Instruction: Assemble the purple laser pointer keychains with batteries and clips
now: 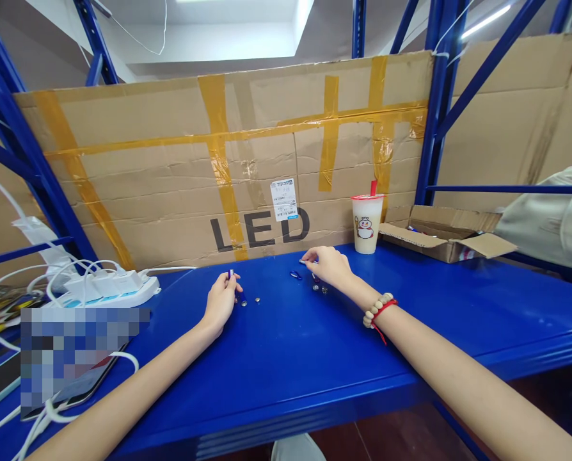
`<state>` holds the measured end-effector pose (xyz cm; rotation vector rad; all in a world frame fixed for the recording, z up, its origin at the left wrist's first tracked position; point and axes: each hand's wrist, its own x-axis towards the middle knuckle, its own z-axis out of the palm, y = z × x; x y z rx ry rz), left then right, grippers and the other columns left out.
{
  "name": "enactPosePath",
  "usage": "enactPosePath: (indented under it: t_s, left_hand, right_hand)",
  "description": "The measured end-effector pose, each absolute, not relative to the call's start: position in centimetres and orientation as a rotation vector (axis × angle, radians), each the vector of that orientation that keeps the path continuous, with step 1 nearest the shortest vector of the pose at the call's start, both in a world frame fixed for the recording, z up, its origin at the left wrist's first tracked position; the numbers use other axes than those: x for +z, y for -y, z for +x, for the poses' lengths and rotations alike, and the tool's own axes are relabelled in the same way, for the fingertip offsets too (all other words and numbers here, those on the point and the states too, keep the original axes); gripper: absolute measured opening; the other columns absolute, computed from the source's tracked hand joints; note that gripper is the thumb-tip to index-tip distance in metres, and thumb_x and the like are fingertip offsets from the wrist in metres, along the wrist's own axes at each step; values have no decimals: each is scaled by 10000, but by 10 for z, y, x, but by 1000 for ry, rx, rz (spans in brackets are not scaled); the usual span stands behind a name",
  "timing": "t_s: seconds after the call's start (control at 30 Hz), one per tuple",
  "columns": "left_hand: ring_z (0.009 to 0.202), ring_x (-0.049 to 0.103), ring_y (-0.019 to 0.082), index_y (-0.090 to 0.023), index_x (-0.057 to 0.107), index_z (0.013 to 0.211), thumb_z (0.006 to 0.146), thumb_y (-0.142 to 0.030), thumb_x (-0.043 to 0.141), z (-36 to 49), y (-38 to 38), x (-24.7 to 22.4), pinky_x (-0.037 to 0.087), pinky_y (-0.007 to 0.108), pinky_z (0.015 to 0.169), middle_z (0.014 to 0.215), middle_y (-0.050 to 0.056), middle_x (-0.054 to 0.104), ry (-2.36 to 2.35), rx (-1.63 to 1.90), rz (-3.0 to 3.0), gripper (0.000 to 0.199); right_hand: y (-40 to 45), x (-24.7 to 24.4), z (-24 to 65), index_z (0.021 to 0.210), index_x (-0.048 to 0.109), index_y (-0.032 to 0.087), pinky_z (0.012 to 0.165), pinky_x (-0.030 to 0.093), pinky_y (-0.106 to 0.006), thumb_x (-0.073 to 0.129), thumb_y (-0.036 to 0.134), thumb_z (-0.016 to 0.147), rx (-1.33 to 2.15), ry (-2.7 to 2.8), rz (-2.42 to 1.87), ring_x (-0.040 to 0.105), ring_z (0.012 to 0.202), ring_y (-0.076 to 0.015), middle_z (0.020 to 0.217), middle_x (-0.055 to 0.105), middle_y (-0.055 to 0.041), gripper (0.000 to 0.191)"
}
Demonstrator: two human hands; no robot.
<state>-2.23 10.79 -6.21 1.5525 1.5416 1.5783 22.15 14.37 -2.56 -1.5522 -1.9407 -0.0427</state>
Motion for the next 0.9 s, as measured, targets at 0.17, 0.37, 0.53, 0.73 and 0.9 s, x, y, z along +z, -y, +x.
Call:
enactPosePath:
  t_s: [0.17, 0.37, 0.53, 0.73, 0.9]
  left_hand:
    - [478, 495, 122, -226, 541, 766, 817, -350, 422, -20, -105, -58, 318, 227, 500, 576, -27, 579, -1611, 1516, 1508, 180]
    - [547, 525, 142, -224, 557, 760, 820, -279, 415, -16, -98, -50, 310, 233, 514, 572, -20, 607, -1746, 1443, 1505, 163]
    - [557, 501, 116, -196, 526, 783, 847, -256, 379, -11, -95, -46, 368, 216, 544, 566, -23, 545, -1499, 1575, 1419, 172]
    - [529, 445, 89, -182, 495, 814, 865, -312, 365, -7, -93, -42, 363, 190, 525, 570, -34, 482, -1263, 1710, 1340, 191]
    - [517, 430, 87, -183, 503, 808, 860, -336, 382, -6, -92, -43, 357, 189, 520, 555, -35, 477, -1204, 1691, 1372, 202]
  right_hand:
    - [-136, -23, 214, 790, 686, 266, 538, 401, -229, 624, 378, 688, 75, 2107, -1659, 621, 642, -141, 725, 682, 33, 164]
    - [-127, -25, 204, 696, 690, 253, 530, 387, -235, 666, 428, 651, -75, 2197, -1786, 631, 740, -191, 771, 686, -15, 182]
    - [-129, -28, 206, 698, 669, 218, 536, 414, -238, 619, 368, 707, 77, 2228, -1767, 628, 621, -169, 615, 658, -12, 158]
    - [-133, -34, 201, 695, 654, 211, 573, 457, -246, 635, 293, 684, 175, 2304, -1527, 632, 645, -169, 675, 671, 1, 85]
    - [-132, -40, 192, 702, 658, 205, 579, 482, -240, 620, 281, 692, 245, 2326, -1292, 630, 647, -162, 692, 673, -9, 86]
